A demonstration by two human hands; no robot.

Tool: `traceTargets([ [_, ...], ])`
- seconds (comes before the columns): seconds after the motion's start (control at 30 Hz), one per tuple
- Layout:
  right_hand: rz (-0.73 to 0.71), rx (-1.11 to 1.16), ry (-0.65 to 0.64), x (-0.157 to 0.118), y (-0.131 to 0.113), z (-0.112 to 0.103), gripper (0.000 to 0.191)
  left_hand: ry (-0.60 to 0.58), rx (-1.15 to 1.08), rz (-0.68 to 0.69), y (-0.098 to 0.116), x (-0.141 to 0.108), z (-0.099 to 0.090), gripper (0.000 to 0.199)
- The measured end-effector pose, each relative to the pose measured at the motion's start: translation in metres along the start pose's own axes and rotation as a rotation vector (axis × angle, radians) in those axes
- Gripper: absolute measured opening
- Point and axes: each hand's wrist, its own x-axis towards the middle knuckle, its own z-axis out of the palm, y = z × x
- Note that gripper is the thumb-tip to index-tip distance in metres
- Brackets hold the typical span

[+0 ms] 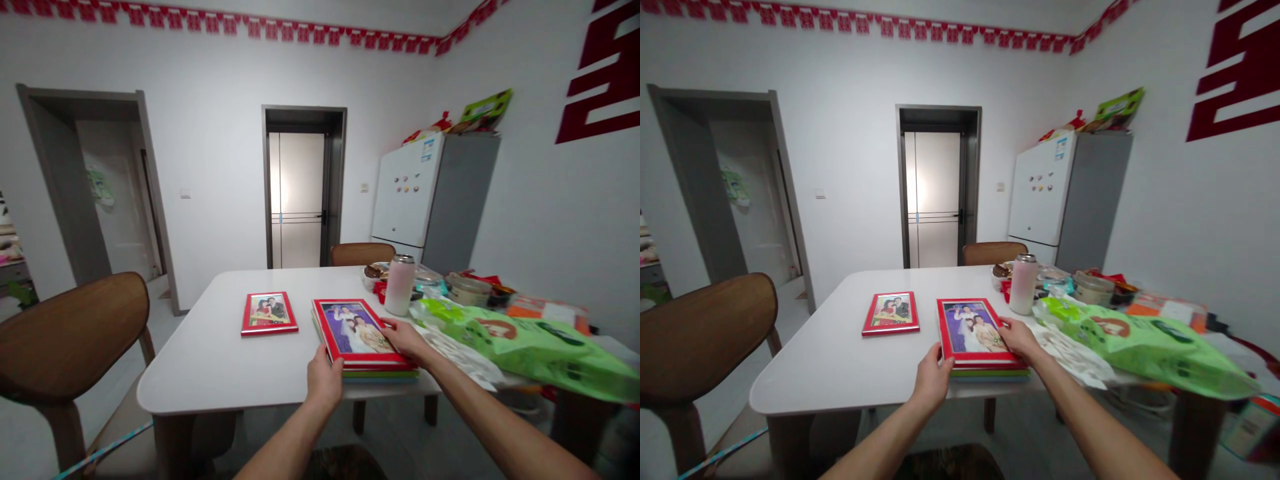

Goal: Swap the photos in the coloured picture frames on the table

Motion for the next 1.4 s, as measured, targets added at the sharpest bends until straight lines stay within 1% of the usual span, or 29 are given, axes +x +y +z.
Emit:
traceTargets([
  [0.07,-0.015,-0.063,0.017,-0.001,0.001,-0.002,0.039,-0.008,0.053,0.008,0.0,-0.001,0.0,0.032],
  [0.13,-0.045,-0.121,0.045,-0.005,-0.007,-0.003,0.037,-0.016,0.097,0.017,-0.001,-0.002,-0.005,0.033],
  [0.2,-0.102,-0.153,0.079,-0.013,-0.026,0.001,0.038,-0.007,0.141,0.021,-0.005,-0.003,-0.017,0.038],
  [0.23,-0.151,-0.156,0.092,-0.018,-0.039,0.008,0.038,0.007,0.165,0.018,-0.008,-0.003,-0.025,0.042],
  [0.3,-0.293,-0.149,0.078,-0.033,-0.069,0.03,0.038,0.049,0.22,0.003,-0.017,-0.002,-0.047,0.048],
  [0.33,-0.428,-0.158,0.048,-0.041,-0.085,0.046,0.039,0.074,0.249,-0.006,-0.021,-0.002,-0.059,0.049],
  [0.4,-0.644,-0.205,-0.118,-0.054,-0.115,0.082,0.04,0.123,0.306,-0.021,-0.03,-0.001,-0.084,0.048],
  [0.43,-0.7,-0.244,-0.197,-0.058,-0.127,0.101,0.042,0.145,0.332,-0.026,-0.034,-0.001,-0.095,0.047],
  [0.5,-0.737,-0.263,-0.255,-0.06,-0.145,0.137,0.044,0.18,0.379,-0.033,-0.04,-0.002,-0.114,0.046],
  [0.57,-0.722,-0.278,-0.267,-0.054,-0.154,0.164,0.048,0.2,0.417,-0.031,-0.044,-0.004,-0.127,0.044],
  [0.63,-0.692,-0.298,-0.272,-0.045,-0.155,0.181,0.051,0.208,0.446,-0.019,-0.048,-0.006,-0.134,0.041],
  [0.7,-0.669,-0.312,-0.276,-0.038,-0.152,0.189,0.05,0.209,0.466,0.002,-0.05,-0.008,-0.139,0.04],
  [0.77,-0.668,-0.316,-0.279,-0.04,-0.145,0.189,0.048,0.207,0.481,0.031,-0.051,-0.012,-0.141,0.042],
  [0.87,-0.694,-0.303,-0.274,-0.061,-0.129,0.176,0.048,0.187,0.512,0.103,-0.049,-0.02,-0.14,0.051],
  [0.93,-0.734,-0.238,-0.273,-0.085,-0.117,0.16,0.048,0.118,0.616,0.174,-0.048,-0.027,-0.135,0.06],
  [1.0,-0.767,-0.123,-0.298,-0.112,-0.107,0.143,0.045,0.023,0.755,0.242,-0.047,-0.034,-0.126,0.066],
  [1.07,-0.762,0.001,-0.339,-0.135,-0.1,0.127,0.039,-0.053,0.852,0.287,-0.048,-0.041,-0.114,0.063],
  [1.13,-0.705,0.122,-0.343,-0.149,-0.096,0.115,0.033,-0.081,0.894,0.311,-0.051,-0.046,-0.104,0.047],
  [1.2,-0.59,0.237,-0.263,-0.153,-0.092,0.106,0.03,-0.083,0.909,0.335,-0.053,-0.05,-0.097,0.037],
  [1.27,-0.44,0.357,-0.146,-0.15,-0.088,0.101,0.033,-0.06,0.899,0.371,-0.053,-0.053,-0.097,0.037],
  [1.3,-0.373,0.422,-0.107,-0.147,-0.087,0.1,0.038,-0.042,0.882,0.386,-0.051,-0.055,-0.099,0.038],
  [1.37,-0.302,0.54,-0.09,-0.143,-0.087,0.101,0.044,0.031,0.804,0.404,-0.042,-0.059,-0.106,0.044],
  [1.4,-0.308,0.581,-0.11,-0.143,-0.089,0.102,0.046,0.087,0.737,0.402,-0.036,-0.06,-0.109,0.048],
])
